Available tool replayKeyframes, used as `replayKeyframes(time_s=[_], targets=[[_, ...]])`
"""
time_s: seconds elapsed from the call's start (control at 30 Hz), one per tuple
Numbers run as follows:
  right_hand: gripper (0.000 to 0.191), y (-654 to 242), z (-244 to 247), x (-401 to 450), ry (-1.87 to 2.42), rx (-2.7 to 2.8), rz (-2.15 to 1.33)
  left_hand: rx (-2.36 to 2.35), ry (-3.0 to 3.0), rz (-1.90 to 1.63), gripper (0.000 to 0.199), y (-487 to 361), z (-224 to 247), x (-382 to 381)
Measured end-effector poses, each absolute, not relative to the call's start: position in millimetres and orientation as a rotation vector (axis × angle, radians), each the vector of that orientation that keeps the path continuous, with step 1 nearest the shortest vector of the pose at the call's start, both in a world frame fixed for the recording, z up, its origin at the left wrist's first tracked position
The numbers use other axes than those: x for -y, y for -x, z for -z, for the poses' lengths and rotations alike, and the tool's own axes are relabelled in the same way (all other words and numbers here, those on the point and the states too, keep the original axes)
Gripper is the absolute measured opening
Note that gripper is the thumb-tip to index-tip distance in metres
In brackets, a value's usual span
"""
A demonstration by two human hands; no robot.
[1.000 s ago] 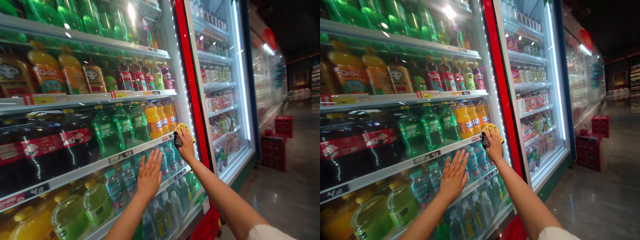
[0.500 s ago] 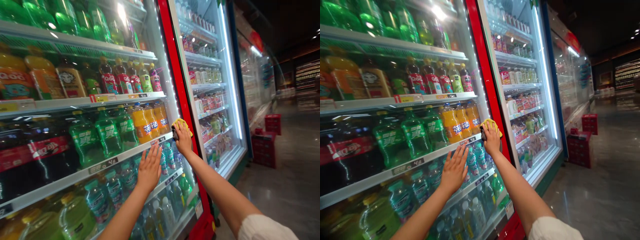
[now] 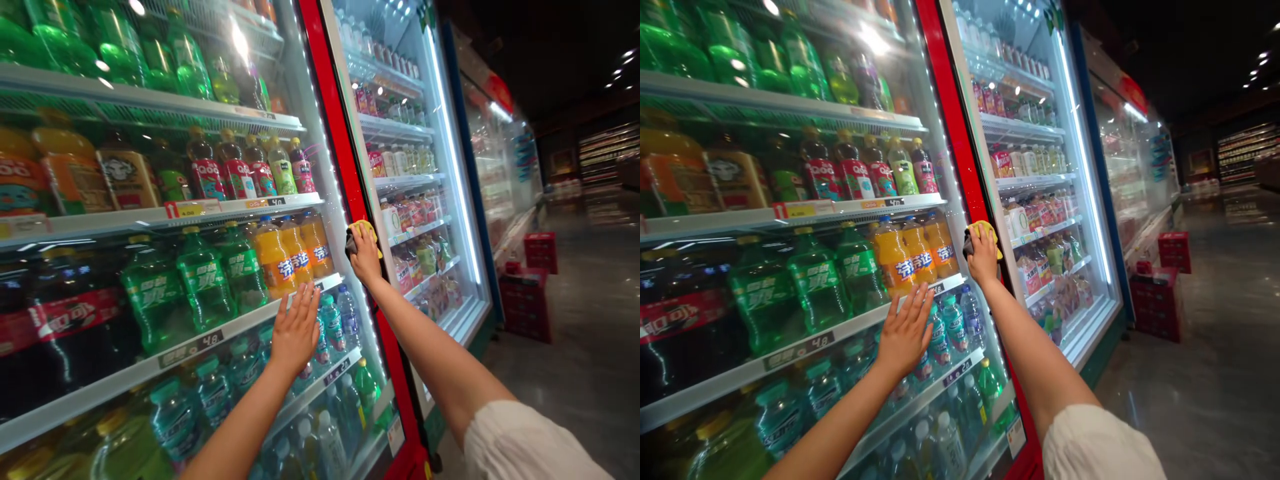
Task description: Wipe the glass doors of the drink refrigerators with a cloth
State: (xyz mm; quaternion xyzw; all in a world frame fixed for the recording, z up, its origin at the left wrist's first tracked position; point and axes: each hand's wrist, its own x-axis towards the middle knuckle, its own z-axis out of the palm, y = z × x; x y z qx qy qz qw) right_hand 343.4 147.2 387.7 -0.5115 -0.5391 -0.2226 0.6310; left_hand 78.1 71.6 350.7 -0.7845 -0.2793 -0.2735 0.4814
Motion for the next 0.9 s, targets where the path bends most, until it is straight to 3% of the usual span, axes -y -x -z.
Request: replayKeyframes(time_s=[0.07, 0.27, 0.53, 0.8, 0.9], targets=[[0.087, -346.2, -393.7, -149.1, 1.176, 1.25, 0.538, 0.678, 1.901, 0.677, 0.087, -80.3, -356.1, -73.1], [0.081, -350.8, -351.2, -149.3, 1.113, 1.275, 0.583, 0.645, 1.908, 0.668, 0.084, -74.3, -362.9, -69.5], [0.079, -336.7, -439.6, -155.1, 1.102, 1.204, 0.553, 0.662, 1.842, 0.697, 0.085, -59.7, -394.1, -66.7], [0.079, -326.7, -361.6, -127.5, 0.939, 1.643, 0.729, 0.649, 1.838, 0.691, 0.083, -54.2, -398.1, -64.6], [0.077, -329.9, -373.2, -130.4, 0.962, 1.561, 0.697, 0.671, 1.827, 0.694, 0.083, -44.9, -404.5, -59.5]])
